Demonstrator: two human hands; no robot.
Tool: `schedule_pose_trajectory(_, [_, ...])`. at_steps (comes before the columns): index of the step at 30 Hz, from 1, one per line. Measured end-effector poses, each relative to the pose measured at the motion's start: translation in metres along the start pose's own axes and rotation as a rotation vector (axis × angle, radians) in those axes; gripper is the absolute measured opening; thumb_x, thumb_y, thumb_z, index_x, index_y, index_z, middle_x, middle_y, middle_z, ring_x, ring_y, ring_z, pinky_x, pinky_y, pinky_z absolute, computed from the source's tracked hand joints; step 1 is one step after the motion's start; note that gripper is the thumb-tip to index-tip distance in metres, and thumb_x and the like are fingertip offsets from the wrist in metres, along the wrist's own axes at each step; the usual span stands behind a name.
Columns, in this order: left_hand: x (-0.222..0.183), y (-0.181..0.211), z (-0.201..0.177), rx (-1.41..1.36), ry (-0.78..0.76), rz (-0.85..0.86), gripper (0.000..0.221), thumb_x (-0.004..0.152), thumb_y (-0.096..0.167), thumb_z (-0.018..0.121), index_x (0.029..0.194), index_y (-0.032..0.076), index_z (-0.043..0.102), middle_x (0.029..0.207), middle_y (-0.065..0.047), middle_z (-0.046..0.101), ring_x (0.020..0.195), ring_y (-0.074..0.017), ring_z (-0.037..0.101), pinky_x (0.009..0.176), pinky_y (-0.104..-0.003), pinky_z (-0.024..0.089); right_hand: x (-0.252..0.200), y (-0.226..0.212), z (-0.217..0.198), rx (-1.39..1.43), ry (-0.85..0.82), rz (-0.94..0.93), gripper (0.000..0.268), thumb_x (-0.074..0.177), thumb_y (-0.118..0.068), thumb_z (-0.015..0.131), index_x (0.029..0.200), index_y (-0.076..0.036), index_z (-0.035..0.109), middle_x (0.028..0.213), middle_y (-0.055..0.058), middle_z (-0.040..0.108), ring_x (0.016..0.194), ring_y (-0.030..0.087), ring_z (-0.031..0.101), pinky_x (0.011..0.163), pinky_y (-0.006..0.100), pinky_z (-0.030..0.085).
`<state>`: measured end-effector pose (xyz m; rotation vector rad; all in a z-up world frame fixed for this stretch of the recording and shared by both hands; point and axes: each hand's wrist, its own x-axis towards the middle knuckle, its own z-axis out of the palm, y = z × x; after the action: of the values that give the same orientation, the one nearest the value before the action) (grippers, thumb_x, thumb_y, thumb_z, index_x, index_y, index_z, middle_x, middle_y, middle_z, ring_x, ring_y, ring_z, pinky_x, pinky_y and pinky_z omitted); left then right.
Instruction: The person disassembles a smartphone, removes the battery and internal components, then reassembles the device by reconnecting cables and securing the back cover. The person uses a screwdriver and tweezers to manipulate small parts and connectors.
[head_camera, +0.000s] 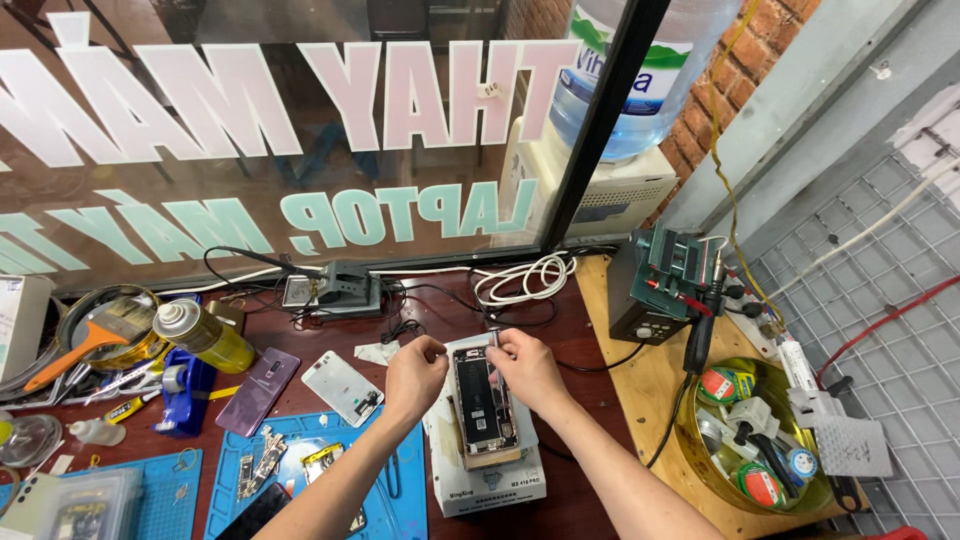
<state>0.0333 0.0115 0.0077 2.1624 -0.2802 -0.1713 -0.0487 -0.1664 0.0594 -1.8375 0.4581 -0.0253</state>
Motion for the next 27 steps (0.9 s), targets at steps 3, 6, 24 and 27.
schedule_pose_trajectory(3, [-0.005,-0.021,-0.005,0.135,-0.440,-0.226,0.019,0.083,0.016,0.075,0.092,0.001,0.081,0.072,-0.016,0.078,0.061,-0.0201,0.077,0.060,-0.033,0.061,0.005,0.016,-0.004,-0.116,0.064,0.071,0.020,0.091,-0.020,0.069,0.102,-0.004,0.073,0.081,0.008,0.077,0.065,0.012,0.072,0.054,0.030,0.059])
schedule_pose_trajectory(6, [-0.027,-0.032,0.006,0.078,-0.553,-0.359,0.020,0.087,0.018,0.075,0.090,-0.002,0.078,0.071,-0.014,0.076,0.055,-0.0191,0.075,0.049,-0.033,0.061,0.010,0.029,-0.007,-0.238,0.094,0.022,0.019,0.089,-0.021,0.072,0.100,-0.005,0.075,0.077,0.005,0.079,0.067,0.012,0.072,0.059,0.025,0.054])
schedule_pose_trajectory(24, [-0.055,0.026,0.005,0.152,-0.284,0.126,0.048,0.083,0.025,0.077,0.129,0.014,0.067,0.102,-0.019,0.074,0.095,-0.0373,0.070,0.082,-0.047,0.056,0.013,0.001,-0.018,-0.103,0.290,-0.335,0.045,0.093,-0.005,0.057,0.138,-0.006,0.048,0.096,0.008,0.078,0.091,0.018,0.078,0.077,0.030,0.060])
schedule_pose_trajectory(27, [-0.062,0.034,0.003,0.226,-0.328,0.134,0.056,0.079,0.022,0.079,0.132,0.015,0.064,0.108,-0.019,0.072,0.098,-0.0368,0.069,0.087,-0.046,0.055,0.017,-0.012,-0.009,-0.214,0.228,-0.413,0.029,0.096,-0.006,0.060,0.124,-0.007,0.063,0.099,0.010,0.079,0.086,0.021,0.079,0.071,0.033,0.060])
